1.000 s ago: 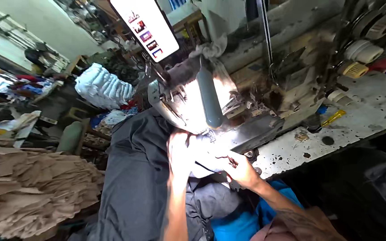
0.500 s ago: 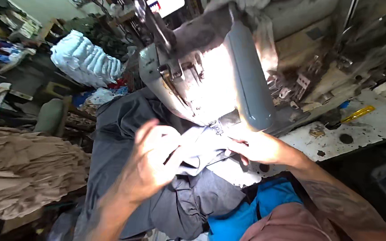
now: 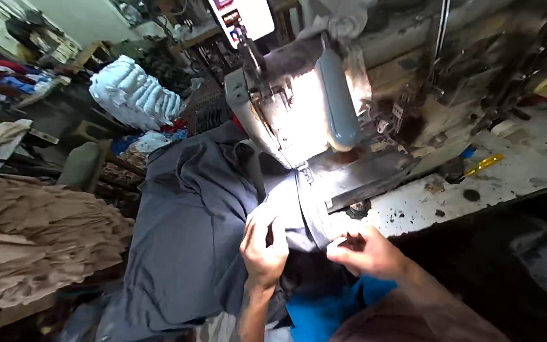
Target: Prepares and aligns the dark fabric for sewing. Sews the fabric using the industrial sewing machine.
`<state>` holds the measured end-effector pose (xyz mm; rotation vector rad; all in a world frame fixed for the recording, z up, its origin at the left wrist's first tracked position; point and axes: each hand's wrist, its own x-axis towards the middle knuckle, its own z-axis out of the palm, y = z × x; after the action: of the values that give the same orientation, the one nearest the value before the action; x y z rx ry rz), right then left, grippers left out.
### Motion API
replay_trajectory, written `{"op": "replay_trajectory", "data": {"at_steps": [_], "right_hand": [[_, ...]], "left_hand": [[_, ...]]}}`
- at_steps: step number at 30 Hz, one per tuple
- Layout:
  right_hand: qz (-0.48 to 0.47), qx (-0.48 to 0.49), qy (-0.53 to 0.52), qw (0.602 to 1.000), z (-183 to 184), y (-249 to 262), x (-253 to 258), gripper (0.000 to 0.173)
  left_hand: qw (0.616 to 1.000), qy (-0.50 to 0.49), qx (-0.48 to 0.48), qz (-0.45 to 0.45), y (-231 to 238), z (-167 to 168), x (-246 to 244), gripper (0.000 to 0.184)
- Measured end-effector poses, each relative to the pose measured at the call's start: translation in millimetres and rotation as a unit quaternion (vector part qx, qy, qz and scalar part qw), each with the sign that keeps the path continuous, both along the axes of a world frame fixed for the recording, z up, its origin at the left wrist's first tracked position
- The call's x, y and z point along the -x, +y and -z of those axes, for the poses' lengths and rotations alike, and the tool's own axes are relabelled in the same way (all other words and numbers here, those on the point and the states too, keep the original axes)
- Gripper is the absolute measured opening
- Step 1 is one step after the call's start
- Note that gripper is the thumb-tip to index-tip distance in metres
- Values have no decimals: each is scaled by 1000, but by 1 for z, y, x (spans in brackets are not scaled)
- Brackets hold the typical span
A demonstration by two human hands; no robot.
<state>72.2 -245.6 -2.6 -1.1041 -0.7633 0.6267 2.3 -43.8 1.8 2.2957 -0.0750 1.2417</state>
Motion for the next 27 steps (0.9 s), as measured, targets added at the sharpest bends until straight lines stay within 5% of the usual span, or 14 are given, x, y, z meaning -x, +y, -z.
{"op": "replay_trajectory", "data": {"at_steps": [2, 6, 11, 16, 27], "right_hand": [[6, 6, 32, 999, 0, 0, 9, 10], [13, -12, 5, 1000, -19, 6, 1, 7], [126, 58, -72, 988, 16, 46, -39, 8], [136, -20, -74, 988, 48, 47, -34, 8], [138, -48, -132, 980, 52, 46, -42, 10]], "left_hand": [[992, 73, -13, 100, -17, -22, 4, 19], [915, 218, -168, 293, -1, -75, -38, 31], [855, 301, -337, 254, 32, -133, -55, 38], [810, 401, -389, 180, 9, -148, -38, 33], [825, 350, -418, 148, 7, -135, -38, 29]]}}
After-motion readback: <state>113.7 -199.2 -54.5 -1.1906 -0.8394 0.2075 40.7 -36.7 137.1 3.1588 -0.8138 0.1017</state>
